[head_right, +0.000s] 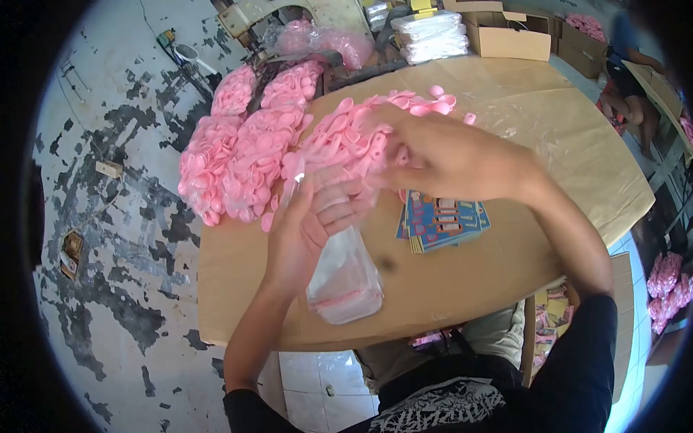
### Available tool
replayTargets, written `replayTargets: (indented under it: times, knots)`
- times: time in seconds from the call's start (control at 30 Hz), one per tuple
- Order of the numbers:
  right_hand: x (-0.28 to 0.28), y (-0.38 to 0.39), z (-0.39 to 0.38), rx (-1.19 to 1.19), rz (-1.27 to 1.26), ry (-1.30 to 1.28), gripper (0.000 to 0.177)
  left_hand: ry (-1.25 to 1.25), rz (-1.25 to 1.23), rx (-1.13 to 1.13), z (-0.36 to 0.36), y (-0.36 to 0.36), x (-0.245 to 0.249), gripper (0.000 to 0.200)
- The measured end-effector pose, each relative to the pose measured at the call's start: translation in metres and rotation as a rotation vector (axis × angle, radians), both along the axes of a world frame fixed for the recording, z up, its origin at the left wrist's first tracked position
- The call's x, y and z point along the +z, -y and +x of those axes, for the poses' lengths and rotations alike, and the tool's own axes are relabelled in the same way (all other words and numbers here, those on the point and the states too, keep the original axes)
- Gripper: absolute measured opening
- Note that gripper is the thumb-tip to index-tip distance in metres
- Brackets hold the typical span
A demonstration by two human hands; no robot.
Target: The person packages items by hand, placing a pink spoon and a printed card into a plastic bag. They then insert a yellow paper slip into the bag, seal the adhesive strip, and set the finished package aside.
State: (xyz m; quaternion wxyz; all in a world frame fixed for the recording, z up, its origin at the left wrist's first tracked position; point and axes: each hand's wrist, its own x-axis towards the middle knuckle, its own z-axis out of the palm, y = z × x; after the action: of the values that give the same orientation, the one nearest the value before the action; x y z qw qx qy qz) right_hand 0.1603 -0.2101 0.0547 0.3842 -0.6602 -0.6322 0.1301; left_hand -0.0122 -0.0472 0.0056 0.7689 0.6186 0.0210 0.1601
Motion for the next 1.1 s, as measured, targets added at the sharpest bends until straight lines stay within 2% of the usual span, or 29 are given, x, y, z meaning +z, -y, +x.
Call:
replayTargets:
  times: [0.1, 0.2, 0.3, 0.47, 0.63, 0.7, 0.8, 0.9, 1.1]
  knots:
    - [-0.016, 0.023, 0.041, 0.152, -0.249, 0.198, 0.039, 0.001, 0.023, 0.092, 0.012, -0.019, 0.002, 0.043]
    - [-0.035, 0.019, 0.057, 0.019, -0.492, -0.041, 0.04, -0.123, 0.04, 0.196, 0.017, -0.028, -0.016, 0.035]
    - [-0.024, 0.018, 0.046, 0.001, -0.4, -0.095, 0.047, -0.101, -0.061, 0.168, 0.005, -0.038, -0.032, 0.035]
    - [-0.03, 0.014, 0.043, -0.01, -0.378, -0.178, 0.035, -0.06, -0.099, 0.144, 0.002, -0.034, -0.026, 0.031]
    - [-0.035, 0.013, 0.048, 0.051, -0.393, -0.101, 0.025, -0.059, -0.186, 0.119, 0.002, -0.029, -0.028, 0.034]
    - [-0.039, 0.012, 0.049, 0.107, -0.31, -0.102, 0.021, -0.006, -0.128, 0.138, 0.002, -0.026, -0.026, 0.034]
    - [-0.031, 0.003, 0.031, -0.101, -0.239, -0.325, 0.02, 0.049, -0.068, 0.168, 0.0, -0.03, -0.023, 0.034]
    - [-0.031, -0.006, 0.017, -0.166, -0.218, -0.309, 0.023, 0.071, -0.07, 0.214, -0.003, -0.032, -0.015, 0.032]
    - [-0.033, -0.016, -0.005, -0.072, -0.1, -0.455, 0.02, 0.072, -0.04, 0.287, -0.005, -0.033, -0.016, 0.037]
